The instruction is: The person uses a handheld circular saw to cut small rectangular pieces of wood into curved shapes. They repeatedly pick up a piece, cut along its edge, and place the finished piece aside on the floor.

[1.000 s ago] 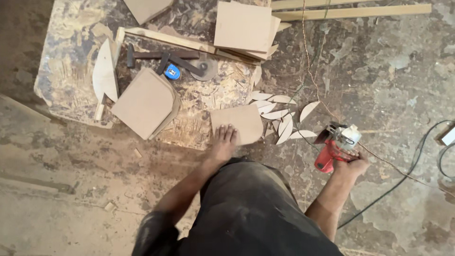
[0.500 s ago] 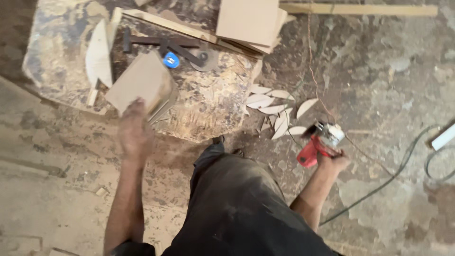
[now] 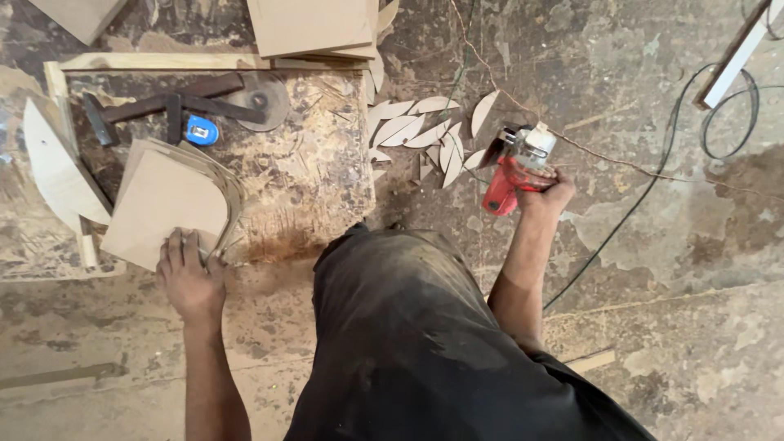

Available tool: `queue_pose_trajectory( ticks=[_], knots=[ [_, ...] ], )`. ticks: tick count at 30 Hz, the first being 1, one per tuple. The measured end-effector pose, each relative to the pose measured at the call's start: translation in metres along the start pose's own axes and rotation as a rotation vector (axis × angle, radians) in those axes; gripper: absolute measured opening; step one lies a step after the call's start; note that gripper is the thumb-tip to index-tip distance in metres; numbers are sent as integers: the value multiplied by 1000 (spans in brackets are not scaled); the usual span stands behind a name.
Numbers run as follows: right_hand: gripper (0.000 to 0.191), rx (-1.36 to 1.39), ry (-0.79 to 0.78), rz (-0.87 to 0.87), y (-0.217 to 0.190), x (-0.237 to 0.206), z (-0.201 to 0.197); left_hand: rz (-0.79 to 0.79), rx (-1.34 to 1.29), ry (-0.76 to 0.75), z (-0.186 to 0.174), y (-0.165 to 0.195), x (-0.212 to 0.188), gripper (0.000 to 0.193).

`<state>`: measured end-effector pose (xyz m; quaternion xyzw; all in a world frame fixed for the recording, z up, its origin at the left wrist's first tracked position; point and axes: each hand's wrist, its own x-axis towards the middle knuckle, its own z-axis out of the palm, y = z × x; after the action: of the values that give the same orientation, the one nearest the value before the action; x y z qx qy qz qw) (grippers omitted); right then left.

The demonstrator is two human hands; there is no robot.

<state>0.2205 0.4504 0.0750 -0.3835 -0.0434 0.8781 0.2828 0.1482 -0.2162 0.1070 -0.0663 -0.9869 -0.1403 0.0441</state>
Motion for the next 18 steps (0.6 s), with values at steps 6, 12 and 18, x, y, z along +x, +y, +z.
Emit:
queue_pose_trajectory(
  ticks=[6, 12, 18],
  knots=[
    [41, 42, -4, -58, 0, 8, -11, 158, -4, 0, -5, 19, 38, 63],
    [60, -14, 38, 3, -14, 18, -8, 303, -565, -134, 30, 113, 83, 33],
    [59, 5, 45, 40, -44, 58, -7, 287, -504, -483, 34, 196, 96, 48]
  ],
)
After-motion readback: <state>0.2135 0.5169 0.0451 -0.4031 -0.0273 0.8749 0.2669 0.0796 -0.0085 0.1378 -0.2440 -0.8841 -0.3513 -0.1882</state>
